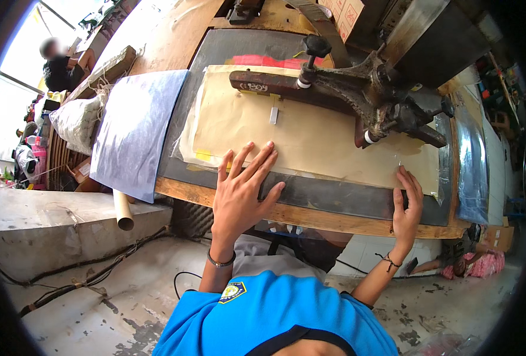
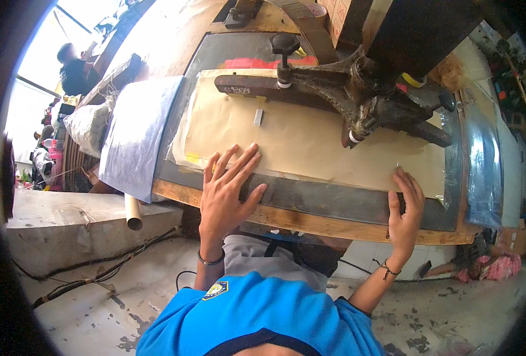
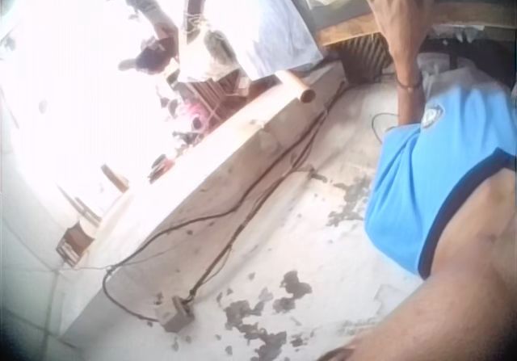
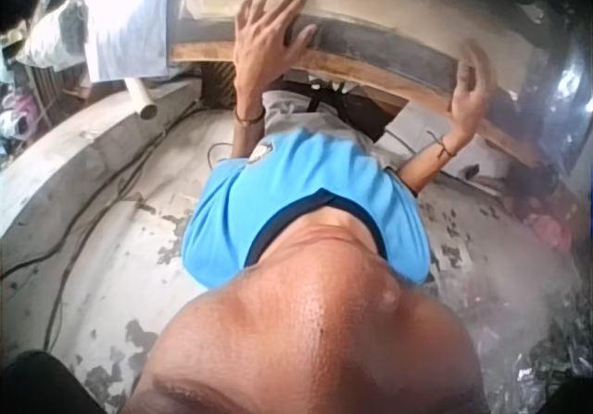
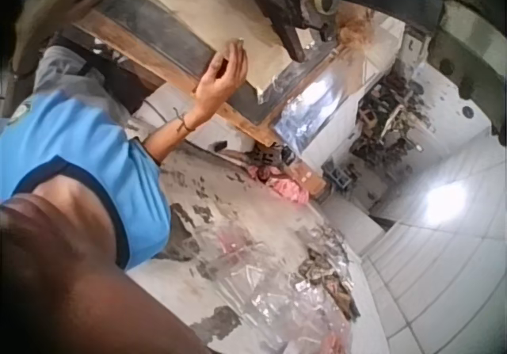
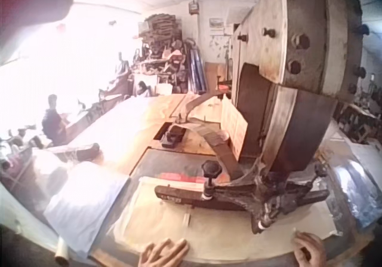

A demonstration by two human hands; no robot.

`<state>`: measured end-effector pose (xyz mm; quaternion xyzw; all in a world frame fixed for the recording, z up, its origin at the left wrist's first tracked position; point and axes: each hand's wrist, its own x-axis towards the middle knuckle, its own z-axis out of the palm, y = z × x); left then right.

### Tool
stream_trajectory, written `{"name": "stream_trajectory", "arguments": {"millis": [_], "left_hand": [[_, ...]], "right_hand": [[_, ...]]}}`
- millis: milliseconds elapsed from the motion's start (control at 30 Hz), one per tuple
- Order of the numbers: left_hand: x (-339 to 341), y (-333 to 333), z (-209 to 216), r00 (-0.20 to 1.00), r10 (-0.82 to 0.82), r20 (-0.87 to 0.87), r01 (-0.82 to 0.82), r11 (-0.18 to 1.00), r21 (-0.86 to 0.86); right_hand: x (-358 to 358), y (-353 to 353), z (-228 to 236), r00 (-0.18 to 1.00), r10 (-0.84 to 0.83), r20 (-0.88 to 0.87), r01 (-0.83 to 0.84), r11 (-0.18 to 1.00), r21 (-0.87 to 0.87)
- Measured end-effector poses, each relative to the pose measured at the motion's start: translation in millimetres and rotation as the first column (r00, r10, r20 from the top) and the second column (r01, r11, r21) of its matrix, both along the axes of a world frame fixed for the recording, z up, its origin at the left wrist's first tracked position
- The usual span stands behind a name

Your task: The person positions sheets of plastic under a machine press, manually aligning them and pressing down on the machine head to seal or cut the material.

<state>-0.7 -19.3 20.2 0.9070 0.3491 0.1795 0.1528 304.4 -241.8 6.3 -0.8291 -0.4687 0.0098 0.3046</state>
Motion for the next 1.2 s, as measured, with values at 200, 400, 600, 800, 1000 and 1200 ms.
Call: {"name": "stream_trajectory", "arguments": {"millis": [200, 400, 600, 800, 1000, 1200], "left_hand": [[0, 1, 1, 0.999, 0.002, 0.036, -0.002, 1.0, 0.001], [-3, 0, -8, 0.964, 0.042, 0.261, -0.036, 0.999, -0.03], [-4, 1, -11, 0.969, 0.021, 0.248, -0.031, 0.999, 0.036], [-2, 0, -12, 0.974, -0.019, 0.226, -0.002, 0.996, 0.09], [-3, -2, -17, 0.99, -0.011, 0.141, -0.007, 0.993, 0.121], [0, -1, -20, 0.988, -0.032, 0.149, 0.013, 0.992, 0.126]], "right_hand": [[-2, 2, -1, 1.0, 0.008, 0.028, -0.009, 1.0, 0.004], [-3, 3, 13, 0.973, 0.17, 0.157, -0.152, 0.981, -0.121], [-5, 0, 9, 0.978, 0.168, 0.12, -0.165, 0.986, -0.038], [0, -4, 4, 0.981, 0.157, 0.116, -0.163, 0.986, 0.04], [1, -1, -2, 0.976, 0.182, 0.122, -0.192, 0.978, 0.081], [4, -4, -4, 0.983, 0.167, 0.072, -0.174, 0.979, 0.103]]}}
